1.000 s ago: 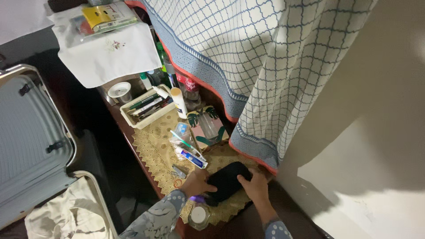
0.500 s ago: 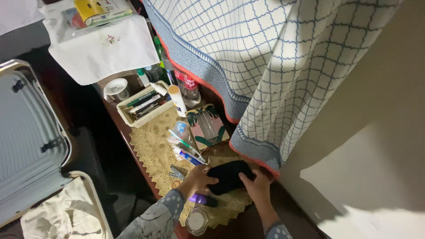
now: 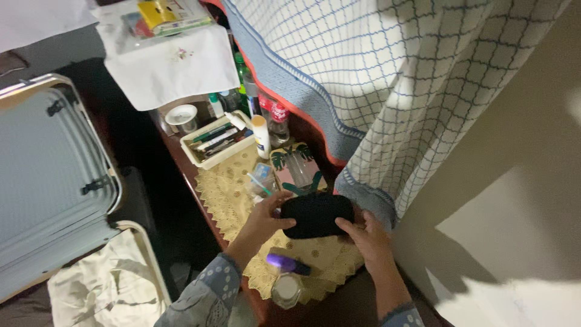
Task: The person folds an orange towel on a bed and then packs it into an open suitcase. The person also places a hairbrush, a small black pouch, a toothbrush, toothpaste, a small bottle, and a tissue pack into the suitcase alongside folded clothes.
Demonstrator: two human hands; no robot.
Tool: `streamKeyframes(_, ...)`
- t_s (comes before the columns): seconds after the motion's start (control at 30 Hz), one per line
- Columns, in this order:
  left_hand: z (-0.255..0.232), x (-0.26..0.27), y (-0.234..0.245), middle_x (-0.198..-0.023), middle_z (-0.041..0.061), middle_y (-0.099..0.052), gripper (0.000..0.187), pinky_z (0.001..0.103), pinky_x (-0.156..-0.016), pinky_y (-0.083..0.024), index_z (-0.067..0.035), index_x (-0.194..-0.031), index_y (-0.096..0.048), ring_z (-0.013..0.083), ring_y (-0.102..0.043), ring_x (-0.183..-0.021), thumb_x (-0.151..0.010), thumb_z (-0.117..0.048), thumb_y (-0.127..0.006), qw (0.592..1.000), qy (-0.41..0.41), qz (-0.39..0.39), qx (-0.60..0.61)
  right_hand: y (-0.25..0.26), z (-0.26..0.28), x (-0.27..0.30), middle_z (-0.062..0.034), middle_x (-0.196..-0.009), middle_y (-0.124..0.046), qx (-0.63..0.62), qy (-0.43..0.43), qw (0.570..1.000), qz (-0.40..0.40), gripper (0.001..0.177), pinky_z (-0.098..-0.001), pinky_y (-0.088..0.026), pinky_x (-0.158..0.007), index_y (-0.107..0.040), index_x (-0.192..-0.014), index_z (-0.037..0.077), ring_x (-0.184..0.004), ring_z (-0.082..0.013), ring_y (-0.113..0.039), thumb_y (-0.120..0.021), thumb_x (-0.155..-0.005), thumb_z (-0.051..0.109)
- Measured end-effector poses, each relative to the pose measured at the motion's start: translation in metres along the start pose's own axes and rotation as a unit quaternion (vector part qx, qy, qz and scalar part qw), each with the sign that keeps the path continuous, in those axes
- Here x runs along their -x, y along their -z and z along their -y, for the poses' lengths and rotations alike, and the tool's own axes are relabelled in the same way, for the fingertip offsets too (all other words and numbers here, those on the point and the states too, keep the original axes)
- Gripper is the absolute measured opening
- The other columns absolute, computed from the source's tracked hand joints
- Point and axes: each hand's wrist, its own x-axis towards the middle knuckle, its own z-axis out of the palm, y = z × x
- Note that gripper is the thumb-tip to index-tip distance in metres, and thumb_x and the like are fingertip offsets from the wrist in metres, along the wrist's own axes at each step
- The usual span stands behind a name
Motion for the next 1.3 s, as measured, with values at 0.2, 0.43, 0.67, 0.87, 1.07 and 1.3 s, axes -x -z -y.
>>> streamKeyframes(0.2, -0.03, 0.065, 0.055, -0.12, 0.01, -0.069, 0.062, 0.03, -0.091, -0.057, -0.004, -0.134, -0.061, 0.0172, -0.068, -0.108, -0.077, 0.012, -0.077, 0.992, -0.117, -0.023, 0.048, -0.024, 0.058, 0.077, -0.0127, -0.119, -0.069, -0.179, 0.204, 0.96, 0.063, 0.064, -0.0315, -0.06, -0.086, -0.057, -0.132, -0.004, -0.109, -0.0198, -0.068, -0.084, -0.077, 0.012)
streamKeyframes(0.43, -0.023, 0.161, 0.127, -0.115, 0.004, -0.072, 0.057, 0.029, -0.092, -0.057, -0.004, -0.129, -0.065, 0.014, -0.068, -0.107, -0.078, 0.017, -0.074, 0.979, -0.159, -0.08, 0.104, -0.087, 0.09, 0.154, -0.0073, -0.116, -0.071, -0.146, 0.228, 0.954, 0.129, 0.058, -0.0305, -0.057, -0.087, -0.063, -0.131, 0.005, -0.103, -0.0153, -0.069, -0.084, -0.077, 0.008)
streamKeyframes(0.67, -0.011, 0.273, 0.213, -0.119, 0.001, -0.071, 0.059, 0.028, -0.09, -0.058, -0.009, -0.136, -0.064, 0.0108, -0.067, -0.106, -0.083, 0.015, -0.072, 0.976, -0.152, -0.099, 0.124, -0.175, 0.084, 0.22, -0.009, -0.103, -0.072, -0.172, 0.21, 0.943, 0.192, 0.046, -0.0335, -0.059, -0.074, -0.062, -0.124, -0.002, -0.088, -0.0156, -0.07, -0.08, -0.084, 0.011)
streamKeyframes(0.87, 0.01, 0.353, 0.261, -0.121, 0.001, -0.069, 0.055, 0.028, -0.085, -0.06, -0.008, -0.134, -0.064, 0.0123, -0.07, -0.096, -0.084, 0.01, -0.074, 0.978, -0.108, -0.146, 0.099, -0.251, 0.071, 0.246, -0.0112, -0.099, -0.072, -0.125, 0.252, 0.927, 0.248, 0.054, -0.0308, -0.064, -0.07, -0.061, -0.129, -0.005, -0.084, -0.015, -0.07, -0.078, -0.088, 0.024)
streamKeyframes(1.07, 0.06, 0.402, 0.288, -0.116, 0.009, -0.071, 0.057, 0.031, -0.08, -0.063, -0.011, -0.138, -0.062, 0.0167, -0.072, -0.095, -0.084, 0.001, -0.075, 0.974, 0.027, -0.199, 0.108, -0.313, 0.059, 0.277, -0.0125, -0.099, -0.076, -0.065, 0.196, 0.927, 0.312, 0.048, -0.0292, -0.064, -0.066, -0.067, -0.122, -0.009, -0.08, -0.0173, -0.076, -0.074, -0.093, 0.027)
streamKeyframes(1.3, 0.147, 0.437, 0.305, -0.112, 0.014, -0.075, 0.05, 0.033, -0.076, -0.064, -0.003, -0.137, -0.06, 0.0225, -0.074, -0.094, -0.091, -0.014, -0.074, 0.954, 0.089, -0.249, 0.142, -0.387, 0.012, 0.275, -0.0173, -0.103, -0.075, 0.105, 0.286, 0.921, 0.242, 0.055, -0.0365, -0.059, -0.077, -0.062, -0.128, -0.001, -0.091, -0.0239, -0.074, -0.079, -0.087, 0.031)
